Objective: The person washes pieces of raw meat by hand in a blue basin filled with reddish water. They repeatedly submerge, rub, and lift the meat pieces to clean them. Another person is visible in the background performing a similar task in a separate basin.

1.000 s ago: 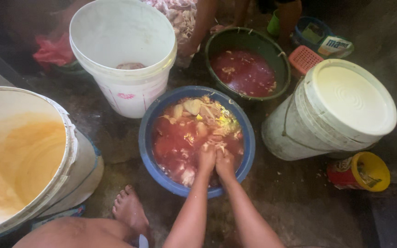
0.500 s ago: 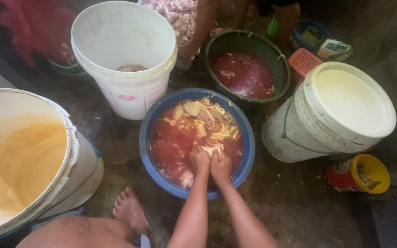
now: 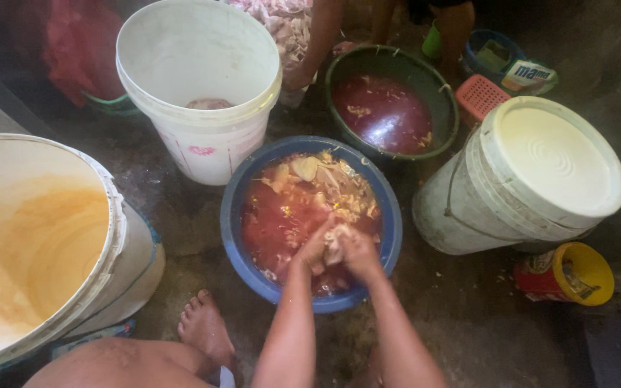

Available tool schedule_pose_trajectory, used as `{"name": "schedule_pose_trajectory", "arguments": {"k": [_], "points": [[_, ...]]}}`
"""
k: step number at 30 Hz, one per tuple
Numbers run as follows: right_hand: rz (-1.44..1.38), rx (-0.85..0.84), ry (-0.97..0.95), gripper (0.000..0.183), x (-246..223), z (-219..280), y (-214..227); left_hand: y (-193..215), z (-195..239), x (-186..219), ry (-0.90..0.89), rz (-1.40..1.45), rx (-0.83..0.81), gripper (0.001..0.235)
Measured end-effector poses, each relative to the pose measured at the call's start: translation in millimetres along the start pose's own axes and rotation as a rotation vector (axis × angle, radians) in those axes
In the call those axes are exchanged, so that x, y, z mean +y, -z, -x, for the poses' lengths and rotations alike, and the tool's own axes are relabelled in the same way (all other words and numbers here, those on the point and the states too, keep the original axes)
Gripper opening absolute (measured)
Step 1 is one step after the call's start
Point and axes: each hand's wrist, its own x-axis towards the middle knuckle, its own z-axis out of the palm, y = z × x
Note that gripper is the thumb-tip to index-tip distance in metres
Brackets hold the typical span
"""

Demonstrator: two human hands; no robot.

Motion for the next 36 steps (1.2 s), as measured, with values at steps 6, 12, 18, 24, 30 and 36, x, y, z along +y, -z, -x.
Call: {"name": "schedule_pose_trajectory", "arguments": {"k": [6,12,18,24,30,36], "points": [[0.344,-0.053,-0.037,0.023,9,15,-15,-9,7,3,-0.204,-0.459,0.067,0.031],[0.182,-0.047,0.067,0.027,-11,23,-14,-20,16,14,-0.395,-1.282,0.852,0.046],[0.295,0.048,-0.032,0.03,-26,10,-4,-8,28,25,-0.524,-1.41,0.896,0.048],[-0.062,0.184,-0.013,0.038,-51,-13,26,-4,10,16,-0.548,-0.598,0.599,0.053],[0.09,0.381,-0.083,0.035,-20,-8,-18,-17,-29,-26,-0.573,-0.485,0.436,0.046],[0.303,0.382,0.014,0.034,9,-2,-27,-3,-47,-46,-0.888,-1.317,0.685,0.039]]}}
